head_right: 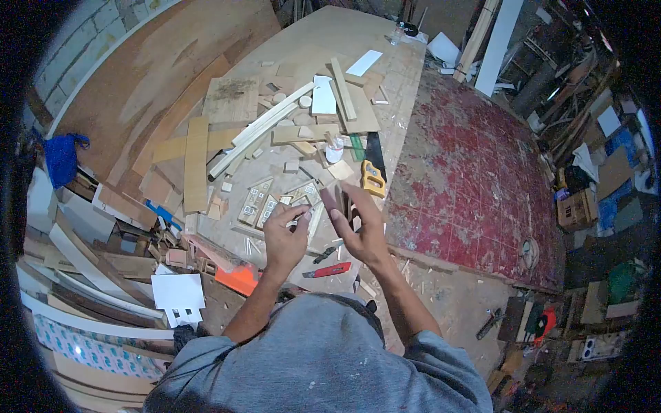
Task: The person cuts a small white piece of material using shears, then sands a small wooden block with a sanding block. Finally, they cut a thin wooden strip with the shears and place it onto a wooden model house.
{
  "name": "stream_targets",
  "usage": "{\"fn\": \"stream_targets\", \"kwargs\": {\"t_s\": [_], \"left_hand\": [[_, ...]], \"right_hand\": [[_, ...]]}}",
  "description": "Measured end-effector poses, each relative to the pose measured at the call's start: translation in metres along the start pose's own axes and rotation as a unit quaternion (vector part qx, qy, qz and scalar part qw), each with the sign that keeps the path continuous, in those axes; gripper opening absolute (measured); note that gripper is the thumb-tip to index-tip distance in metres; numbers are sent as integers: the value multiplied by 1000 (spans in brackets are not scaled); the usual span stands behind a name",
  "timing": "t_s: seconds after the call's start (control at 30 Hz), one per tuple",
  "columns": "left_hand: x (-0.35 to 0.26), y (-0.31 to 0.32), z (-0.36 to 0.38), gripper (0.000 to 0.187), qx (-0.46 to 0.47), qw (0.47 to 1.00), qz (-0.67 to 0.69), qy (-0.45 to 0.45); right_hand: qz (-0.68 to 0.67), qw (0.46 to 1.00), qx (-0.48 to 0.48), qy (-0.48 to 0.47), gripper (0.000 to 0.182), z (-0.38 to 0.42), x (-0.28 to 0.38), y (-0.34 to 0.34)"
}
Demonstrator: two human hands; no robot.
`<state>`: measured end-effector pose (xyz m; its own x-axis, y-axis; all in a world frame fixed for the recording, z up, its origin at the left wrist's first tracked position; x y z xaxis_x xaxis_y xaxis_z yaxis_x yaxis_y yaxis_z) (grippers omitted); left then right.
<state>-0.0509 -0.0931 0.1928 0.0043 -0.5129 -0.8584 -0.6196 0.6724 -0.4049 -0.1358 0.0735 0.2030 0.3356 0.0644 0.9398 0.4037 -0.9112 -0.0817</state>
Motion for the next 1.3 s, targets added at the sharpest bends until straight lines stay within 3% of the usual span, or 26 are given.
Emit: {"fn": "stream_targets", "kwargs": {"t_s": [0.07,0.33,0.4,0.5,0.9,1.3], "left_hand": [[2,2,0,16,-9,1000,5,8],[-2,1,-1,16,-9,999,9,32],[15,12,3,21,70,981,114,-137],[22,18,5,23,66,965,201,-153],[22,21,5,28,51,946,303,-108],[22,25,4,34,74,951,286,-92]], "right_hand": [[198,973,41,-111,45,1,21,9],[287,941,-4,-179,42,4,39,23],[311,933,-6,-182,43,5,39,25],[308,929,-16,-204,43,6,36,27],[301,934,-23,-190,47,8,24,27],[295,937,-32,-186,44,6,29,22]]}}
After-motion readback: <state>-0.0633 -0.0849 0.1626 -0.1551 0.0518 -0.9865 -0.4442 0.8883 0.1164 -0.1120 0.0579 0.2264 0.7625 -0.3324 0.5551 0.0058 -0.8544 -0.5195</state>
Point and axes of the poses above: each hand's wrist, its own z-axis away from the middle knuckle, its own y-axis out of the palm, x = y × z, the point moved 7 cm from there along -z, towards the middle knuckle, and after that the axes turned 6 degrees about -z, right-handed, at the moved point
